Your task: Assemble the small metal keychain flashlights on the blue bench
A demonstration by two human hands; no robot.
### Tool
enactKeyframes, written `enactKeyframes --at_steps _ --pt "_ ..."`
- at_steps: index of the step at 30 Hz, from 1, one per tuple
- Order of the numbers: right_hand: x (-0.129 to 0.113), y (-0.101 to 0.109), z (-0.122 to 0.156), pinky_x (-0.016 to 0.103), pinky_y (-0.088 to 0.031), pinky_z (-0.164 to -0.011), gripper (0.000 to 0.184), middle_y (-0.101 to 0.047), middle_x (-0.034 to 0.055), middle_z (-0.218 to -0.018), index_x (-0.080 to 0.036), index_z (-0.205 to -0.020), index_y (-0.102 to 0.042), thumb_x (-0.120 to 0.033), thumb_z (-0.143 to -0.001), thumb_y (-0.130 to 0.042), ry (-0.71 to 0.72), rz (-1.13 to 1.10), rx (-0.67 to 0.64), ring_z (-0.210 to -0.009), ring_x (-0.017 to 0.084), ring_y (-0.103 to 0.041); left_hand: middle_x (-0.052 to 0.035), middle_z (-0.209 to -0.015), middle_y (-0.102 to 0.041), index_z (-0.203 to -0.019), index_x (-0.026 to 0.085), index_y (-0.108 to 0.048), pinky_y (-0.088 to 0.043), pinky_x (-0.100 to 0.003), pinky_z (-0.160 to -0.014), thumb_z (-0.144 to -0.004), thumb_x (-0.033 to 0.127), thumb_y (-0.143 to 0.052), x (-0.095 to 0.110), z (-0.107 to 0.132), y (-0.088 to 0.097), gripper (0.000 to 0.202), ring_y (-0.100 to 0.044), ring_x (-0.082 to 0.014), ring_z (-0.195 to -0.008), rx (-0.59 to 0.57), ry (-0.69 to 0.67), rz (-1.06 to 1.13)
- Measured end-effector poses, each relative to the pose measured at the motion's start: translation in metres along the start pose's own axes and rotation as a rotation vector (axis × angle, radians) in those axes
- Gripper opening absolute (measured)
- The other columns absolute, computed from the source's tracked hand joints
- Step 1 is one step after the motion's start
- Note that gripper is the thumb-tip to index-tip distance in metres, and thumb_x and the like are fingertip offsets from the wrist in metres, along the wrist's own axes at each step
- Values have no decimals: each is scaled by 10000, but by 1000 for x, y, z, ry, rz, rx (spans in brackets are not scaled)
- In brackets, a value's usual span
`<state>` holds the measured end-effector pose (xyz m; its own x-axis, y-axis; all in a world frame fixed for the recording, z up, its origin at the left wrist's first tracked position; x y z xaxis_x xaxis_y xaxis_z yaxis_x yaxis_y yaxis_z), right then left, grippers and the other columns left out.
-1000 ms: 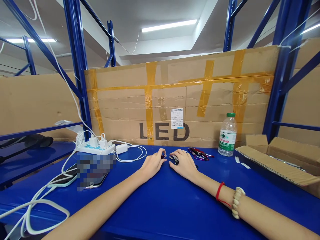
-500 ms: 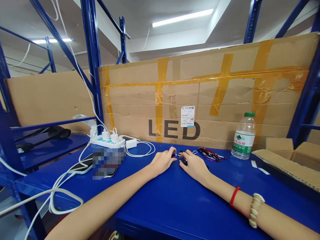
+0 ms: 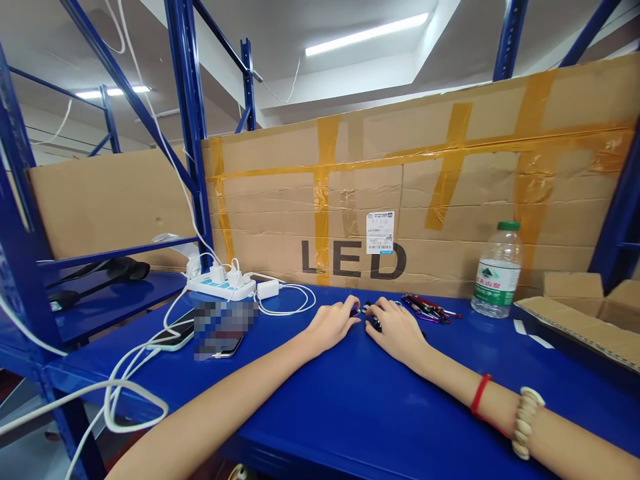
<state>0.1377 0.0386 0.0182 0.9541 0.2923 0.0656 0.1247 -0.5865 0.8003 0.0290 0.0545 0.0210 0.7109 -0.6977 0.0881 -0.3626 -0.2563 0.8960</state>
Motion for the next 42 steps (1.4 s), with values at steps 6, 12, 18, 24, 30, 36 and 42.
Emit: enactKeyframes --at_steps 6,12,18,24,30,36,42 --pt "1 0 1 313 -371 -718 235 -559 90 -900 -165 -882 -600 -272 -779 -418 -50 37 -43 -800 206 -531 -29 -960 -591 -1040 229 -365 -439 -270 -711 -863 311 -368 1 -1 1 196 -578 -181 -868 0 -25 -19" --pt "0 3 2 333 -367 -744 228 -542 107 -960 -173 -900 -596 -259 -770 -429 -60 38 -15 -846 220 -520 -31 -917 -596 -998 222 -422 -435 -263 -686 -867 329 -343 2 -1 1 187 -579 -183 -820 9 -38 -78" --pt "1 3 2 326 -385 -732 247 -551 107 -948 -167 -891 -605 -271 -783 -408 -87 19 -69 -840 223 -537 -20 -859 -598 -965 223 -436 -431 -251 -639 -873 333 -331 3 -1 2 179 -578 -176 -758 20 -54 -116" --pt "-1 4 2 282 -405 -689 229 -541 89 -940 -172 -883 -599 -233 -779 -405 -59 -24 -82 -774 184 -551 -26 -874 -600 -974 213 -433 -433 -262 -648 -875 319 -331 4 -1 3 177 -578 -185 -773 22 -63 -134" --pt "0 0 1 287 -404 -703 226 -546 88 -917 -171 -886 -595 -219 -778 -403 -61 -43 -90 -789 190 -549 -23 -881 -599 -966 210 -434 -435 -264 -654 -874 306 -338 5 -1 3 164 -576 -184 -787 13 -71 -139" --pt "4 -3 0 277 -399 -735 204 -562 68 -913 -179 -868 -593 -203 -768 -417 -80 -175 -140 -842 184 -540 -18 -885 -598 -968 217 -426 -435 -264 -658 -873 319 -339 4 -1 2 164 -575 -181 -789 7 -65 -139" --pt "-1 -4 0 242 -405 -717 193 -558 44 -844 -174 -850 -586 -135 -768 -415 25 -322 -105 -793 147 -542 -22 -882 -595 -970 210 -424 -435 -265 -660 -876 308 -333 5 0 2 164 -573 -180 -789 2 -81 -152"
Point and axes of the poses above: each hand's wrist, its own z-axis away from the middle knuckle, its own y-axis out of the back of the hand, x = y × z, the point moved 6 cm from there along -z, towards the middle knuckle
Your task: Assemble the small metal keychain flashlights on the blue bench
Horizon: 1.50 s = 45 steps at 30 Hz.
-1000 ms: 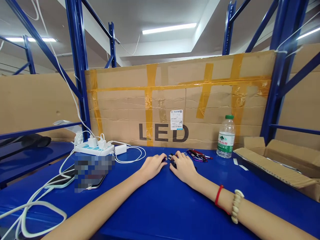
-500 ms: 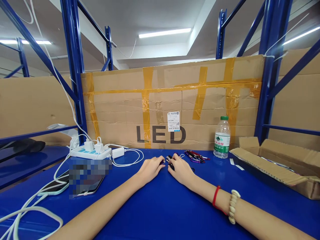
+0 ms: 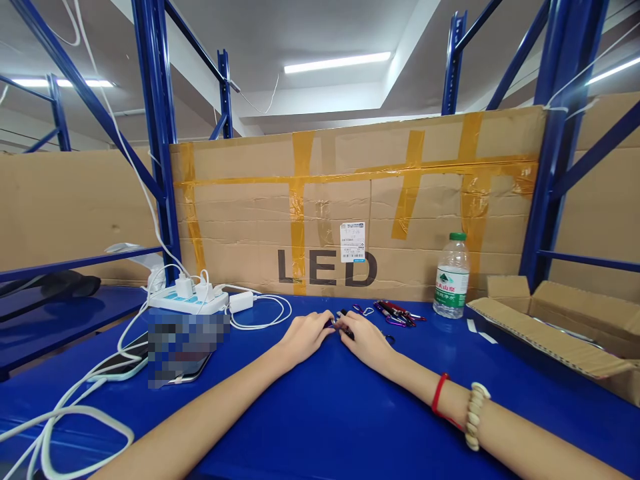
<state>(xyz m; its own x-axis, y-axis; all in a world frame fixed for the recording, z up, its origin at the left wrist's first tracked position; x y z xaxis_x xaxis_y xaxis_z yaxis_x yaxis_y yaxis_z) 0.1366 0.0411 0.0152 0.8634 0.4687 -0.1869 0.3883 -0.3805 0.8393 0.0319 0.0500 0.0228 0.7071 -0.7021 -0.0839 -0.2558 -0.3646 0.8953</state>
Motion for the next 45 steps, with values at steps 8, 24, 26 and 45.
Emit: enactKeyframes --at_steps 8,24,26,45 --pt "1 -2 0 254 -416 -719 194 -560 52 -869 -173 -882 -586 -149 -767 -432 21 -62 10 -816 154 -541 -23 -872 -595 -967 205 -434 -432 -261 -660 -875 322 -336 0 -1 0 179 -571 -177 -789 -12 14 -8" --pt "5 -10 -3 275 -433 -626 160 -532 36 -751 -177 -776 -548 -284 -806 -433 54 -179 -24 -654 145 -527 -31 -933 -592 -1001 203 -417 -442 -269 -677 -873 309 -344 0 2 -1 182 -566 -182 -850 -19 -6 -37" --pt "5 -11 -3 275 -433 -625 151 -532 30 -747 -182 -774 -539 -294 -804 -443 63 -196 -27 -654 146 -528 -31 -930 -594 -1000 203 -414 -446 -272 -671 -871 311 -347 0 2 -1 181 -568 -185 -849 -27 3 -38" --pt "2 -10 -4 288 -447 -628 194 -558 47 -760 -194 -791 -571 -285 -796 -401 75 -151 -12 -667 163 -553 -31 -944 -598 -1009 206 -411 -455 -272 -674 -874 325 -344 1 4 0 193 -574 -187 -862 -17 3 -44"
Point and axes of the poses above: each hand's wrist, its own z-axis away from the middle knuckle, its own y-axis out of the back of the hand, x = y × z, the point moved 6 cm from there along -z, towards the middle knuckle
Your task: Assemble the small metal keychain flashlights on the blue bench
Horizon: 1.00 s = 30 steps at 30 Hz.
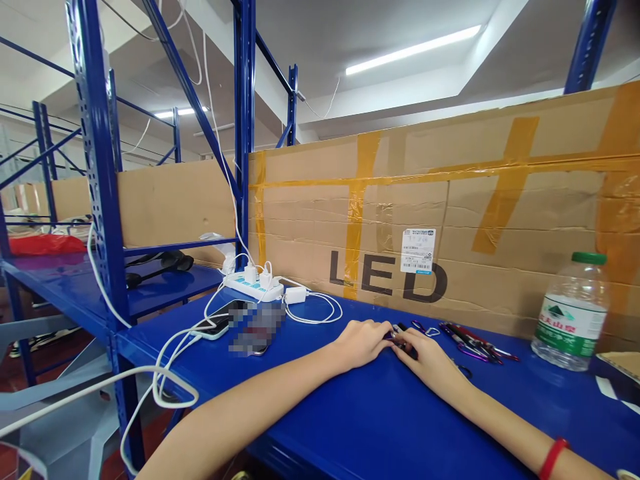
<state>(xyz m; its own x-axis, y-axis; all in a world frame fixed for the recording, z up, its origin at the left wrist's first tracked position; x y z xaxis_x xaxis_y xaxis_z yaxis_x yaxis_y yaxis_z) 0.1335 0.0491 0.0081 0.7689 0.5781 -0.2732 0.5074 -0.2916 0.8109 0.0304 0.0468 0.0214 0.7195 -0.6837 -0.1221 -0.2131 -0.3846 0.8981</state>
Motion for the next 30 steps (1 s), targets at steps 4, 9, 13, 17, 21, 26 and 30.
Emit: enactKeyframes --at_steps 4,9,13,17,21,26,30 --pt "1 1 1 281 -442 -630 227 -578 47 -792 -202 -819 -594 -313 -789 -399 -58 38 -27 -718 174 -570 -29 -950 -594 -1009 206 -407 -455 -276 -685 -871 325 -354 -1 -1 -2 190 -570 -188 -875 -2 -4 5" --pt "3 0 2 263 -423 -579 245 -569 27 -776 -219 -784 -591 -350 -800 -384 -71 90 -35 -664 159 -566 -34 -923 -594 -994 196 -408 -459 -278 -669 -873 311 -351 -1 -1 -4 177 -572 -191 -866 8 -21 -11" --pt "4 0 2 259 -408 -553 270 -558 26 -744 -215 -744 -589 -386 -802 -388 -72 117 -18 -634 157 -558 -32 -916 -597 -985 194 -411 -460 -272 -660 -872 311 -354 0 -1 -3 172 -575 -189 -857 19 -28 -8" --pt "5 0 2 267 -408 -558 256 -562 29 -759 -220 -813 -583 -401 -798 -402 -67 87 -10 -645 164 -554 -31 -921 -598 -984 198 -412 -455 -268 -673 -872 318 -353 0 -1 -3 174 -573 -185 -863 7 -24 -1" --pt "6 0 2 280 -413 -579 232 -557 25 -771 -220 -881 -551 -395 -789 -429 -63 77 0 -669 172 -555 -26 -940 -594 -997 204 -406 -454 -265 -671 -874 320 -347 0 -1 -2 179 -570 -183 -873 8 -20 13" --pt "7 -2 2 289 -419 -583 225 -558 28 -787 -229 -841 -549 -408 -790 -422 -52 74 -6 -678 179 -559 -26 -948 -587 -1000 210 -406 -451 -260 -664 -874 319 -346 0 -1 -2 177 -565 -182 -880 -25 -1 16" --pt "6 -2 2 294 -430 -607 194 -558 34 -804 -221 -827 -534 -383 -791 -432 -29 47 -7 -712 183 -562 -26 -925 -589 -986 205 -409 -450 -254 -643 -874 322 -341 0 -1 -2 175 -570 -182 -860 -16 -8 16"
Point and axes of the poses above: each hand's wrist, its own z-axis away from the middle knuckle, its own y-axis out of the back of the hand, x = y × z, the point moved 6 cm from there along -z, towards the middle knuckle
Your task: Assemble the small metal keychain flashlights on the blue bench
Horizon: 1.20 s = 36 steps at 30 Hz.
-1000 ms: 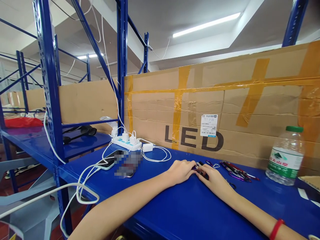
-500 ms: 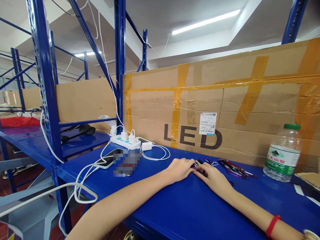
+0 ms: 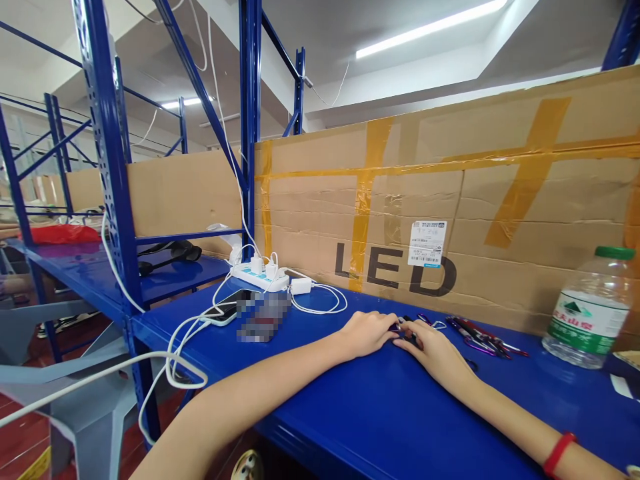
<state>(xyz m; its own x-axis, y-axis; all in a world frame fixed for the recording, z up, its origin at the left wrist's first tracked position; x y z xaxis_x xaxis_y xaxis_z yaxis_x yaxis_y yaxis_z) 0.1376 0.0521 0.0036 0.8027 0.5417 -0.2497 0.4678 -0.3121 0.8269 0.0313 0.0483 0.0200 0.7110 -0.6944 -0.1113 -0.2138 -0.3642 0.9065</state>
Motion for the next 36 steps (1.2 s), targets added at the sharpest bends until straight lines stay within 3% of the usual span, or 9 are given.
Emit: enactKeyframes --at_steps 23,31,36 --pt "-2 3 0 272 -426 -550 238 -572 27 -783 -236 -810 -577 -415 -785 -423 -42 51 -6 -655 173 -573 -17 -919 -599 -965 204 -418 -447 -250 -615 -873 319 -345 0 1 0 164 -571 -181 -852 13 2 -27" --pt "-2 3 2 276 -427 -570 236 -599 24 -810 -243 -822 -567 -423 -782 -419 -52 91 -19 -735 192 -590 -19 -907 -598 -957 199 -417 -447 -258 -590 -868 305 -352 0 0 0 152 -573 -192 -840 -6 5 -23" --pt "-5 7 3 254 -406 -505 272 -615 8 -802 -259 -829 -577 -464 -770 -410 -85 131 -11 -728 191 -599 -22 -918 -593 -959 197 -420 -445 -256 -588 -871 311 -343 1 1 1 162 -573 -187 -830 -12 9 -32"
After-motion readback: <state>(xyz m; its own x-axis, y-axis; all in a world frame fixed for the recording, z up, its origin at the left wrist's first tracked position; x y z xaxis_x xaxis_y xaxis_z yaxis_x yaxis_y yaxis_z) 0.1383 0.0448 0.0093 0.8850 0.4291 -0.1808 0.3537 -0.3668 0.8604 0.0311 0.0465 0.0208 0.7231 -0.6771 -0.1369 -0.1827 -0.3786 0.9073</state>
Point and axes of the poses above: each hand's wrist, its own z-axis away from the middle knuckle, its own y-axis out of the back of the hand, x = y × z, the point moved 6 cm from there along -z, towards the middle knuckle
